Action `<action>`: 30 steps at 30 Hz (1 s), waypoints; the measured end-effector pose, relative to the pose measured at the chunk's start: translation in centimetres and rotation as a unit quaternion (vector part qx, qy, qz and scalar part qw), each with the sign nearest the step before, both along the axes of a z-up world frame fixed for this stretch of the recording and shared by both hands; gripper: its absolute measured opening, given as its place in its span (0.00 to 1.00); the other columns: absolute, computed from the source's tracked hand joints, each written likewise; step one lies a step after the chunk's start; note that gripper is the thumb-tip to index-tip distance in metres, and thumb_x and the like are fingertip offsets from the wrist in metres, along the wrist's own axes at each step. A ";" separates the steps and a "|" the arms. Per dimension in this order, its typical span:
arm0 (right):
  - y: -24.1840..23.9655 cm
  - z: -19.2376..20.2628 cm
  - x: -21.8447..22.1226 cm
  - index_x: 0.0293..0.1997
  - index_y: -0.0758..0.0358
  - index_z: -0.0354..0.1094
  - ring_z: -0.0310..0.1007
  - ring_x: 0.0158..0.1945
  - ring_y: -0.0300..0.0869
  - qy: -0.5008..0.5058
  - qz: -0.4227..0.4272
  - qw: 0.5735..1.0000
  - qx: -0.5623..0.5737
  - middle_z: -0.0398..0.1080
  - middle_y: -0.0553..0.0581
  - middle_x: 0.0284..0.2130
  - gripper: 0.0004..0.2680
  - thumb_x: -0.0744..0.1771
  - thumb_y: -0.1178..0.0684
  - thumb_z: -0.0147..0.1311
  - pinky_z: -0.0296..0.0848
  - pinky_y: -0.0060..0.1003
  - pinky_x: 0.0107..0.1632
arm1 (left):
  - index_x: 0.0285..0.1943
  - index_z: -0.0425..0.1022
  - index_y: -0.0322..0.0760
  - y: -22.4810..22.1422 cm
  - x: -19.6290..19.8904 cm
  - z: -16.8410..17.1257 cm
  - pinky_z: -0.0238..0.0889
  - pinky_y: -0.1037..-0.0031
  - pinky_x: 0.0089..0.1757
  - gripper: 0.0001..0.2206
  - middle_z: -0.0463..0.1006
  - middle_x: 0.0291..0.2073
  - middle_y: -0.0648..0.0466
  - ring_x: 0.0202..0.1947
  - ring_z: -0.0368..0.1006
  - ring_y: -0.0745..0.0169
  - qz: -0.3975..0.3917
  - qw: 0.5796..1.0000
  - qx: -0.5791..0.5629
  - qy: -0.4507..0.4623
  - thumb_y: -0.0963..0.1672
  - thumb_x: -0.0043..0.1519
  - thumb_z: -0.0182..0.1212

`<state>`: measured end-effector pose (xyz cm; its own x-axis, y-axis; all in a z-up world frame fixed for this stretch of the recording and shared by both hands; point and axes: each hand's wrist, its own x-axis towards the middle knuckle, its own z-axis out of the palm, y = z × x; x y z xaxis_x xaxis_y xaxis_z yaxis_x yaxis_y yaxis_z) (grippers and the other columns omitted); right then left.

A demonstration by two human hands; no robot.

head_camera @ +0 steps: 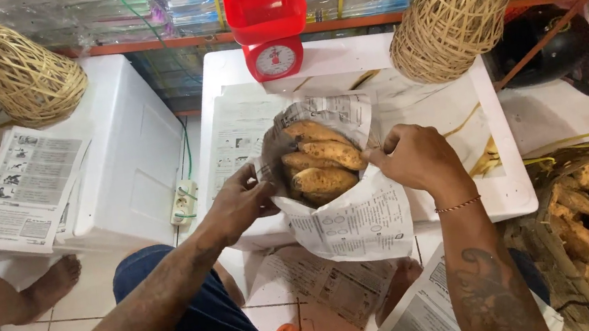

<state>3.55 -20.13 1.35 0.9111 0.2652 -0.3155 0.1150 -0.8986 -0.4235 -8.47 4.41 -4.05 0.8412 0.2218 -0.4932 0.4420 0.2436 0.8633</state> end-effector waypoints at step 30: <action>-1.7 -7.5 3.4 0.41 0.65 0.77 0.78 0.39 0.64 0.041 0.121 0.985 0.120 0.76 0.72 0.26 0.12 0.66 0.47 0.50 0.73 0.55 0.45 | 0.41 0.86 0.48 -1.6 -0.5 3.7 0.65 0.55 0.43 0.08 0.82 0.39 0.48 0.44 0.75 0.37 -0.275 0.694 0.572 -0.339 0.48 0.58 0.64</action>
